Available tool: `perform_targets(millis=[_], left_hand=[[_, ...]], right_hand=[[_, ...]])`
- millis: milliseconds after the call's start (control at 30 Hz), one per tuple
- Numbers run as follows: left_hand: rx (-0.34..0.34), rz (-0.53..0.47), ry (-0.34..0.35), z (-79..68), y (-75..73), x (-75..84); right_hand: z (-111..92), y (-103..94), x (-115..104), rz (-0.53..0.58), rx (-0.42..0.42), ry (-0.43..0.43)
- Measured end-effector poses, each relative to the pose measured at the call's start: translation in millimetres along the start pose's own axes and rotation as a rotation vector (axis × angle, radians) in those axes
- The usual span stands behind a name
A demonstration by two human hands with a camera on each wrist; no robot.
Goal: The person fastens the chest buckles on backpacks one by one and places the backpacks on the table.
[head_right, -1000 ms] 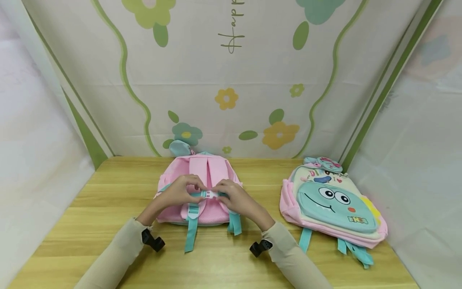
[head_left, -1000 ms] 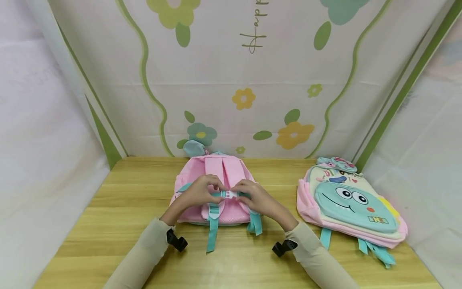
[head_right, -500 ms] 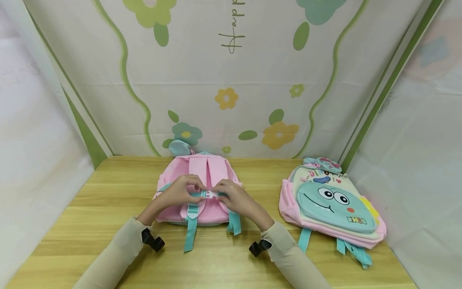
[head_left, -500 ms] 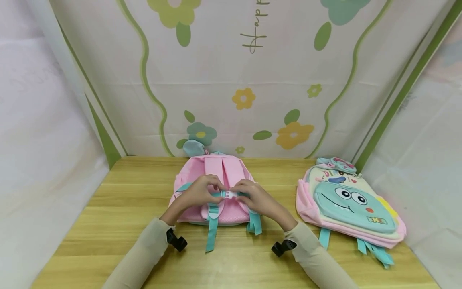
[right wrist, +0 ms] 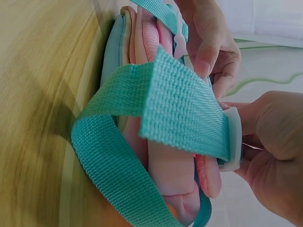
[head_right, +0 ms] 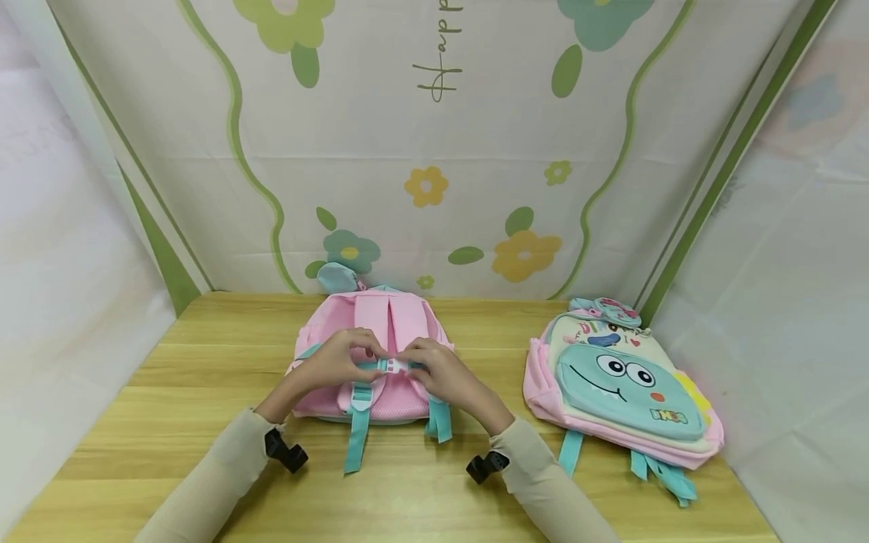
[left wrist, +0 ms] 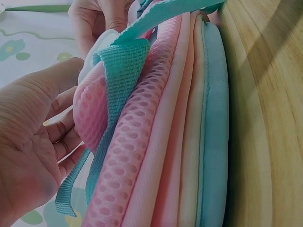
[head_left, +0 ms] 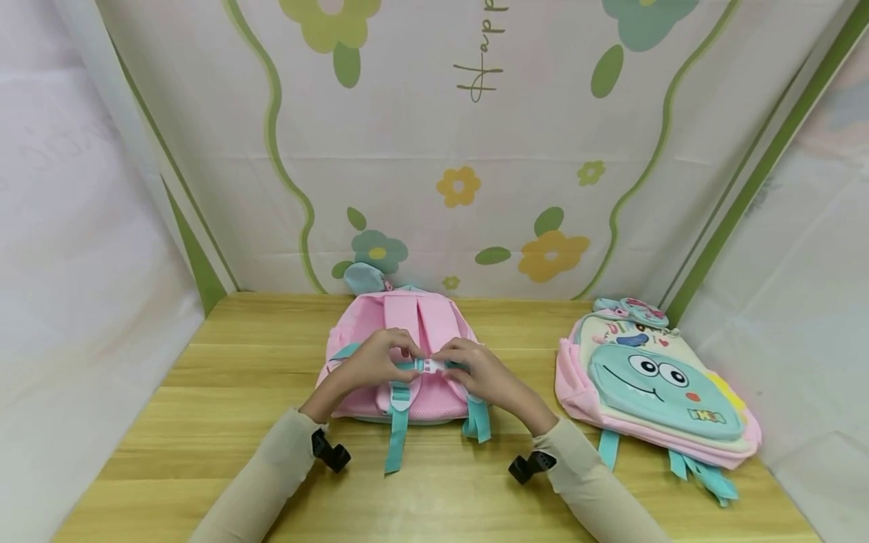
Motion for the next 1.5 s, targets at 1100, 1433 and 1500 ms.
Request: perform_targets(millis=[1100, 1433, 1500], left_hand=[[0.033, 0.024, 0.039, 0.0, 1.3, 4.7], [0.031, 0.036, 0.026, 0.7, 0.8, 4.7], [0.031, 0.040, 0.021, 0.9, 0.9, 4.4]], right_hand=[[0.0, -1.6, 0.0, 0.041, 0.057, 0.061], [0.2, -1.0, 0.0, 0.054, 0.098, 0.018], [0.5, -0.4, 0.5, 0.054, 0.100, 0.017]])
Point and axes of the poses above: each hand's wrist, its own z-axis towards the middle knuckle, its own y-axis out of the palm, x = y × z, the point moved 1 cm from there along z, towards the middle knuckle, and after that the axes turned 1 degree about -y, right-handed, at the moved point
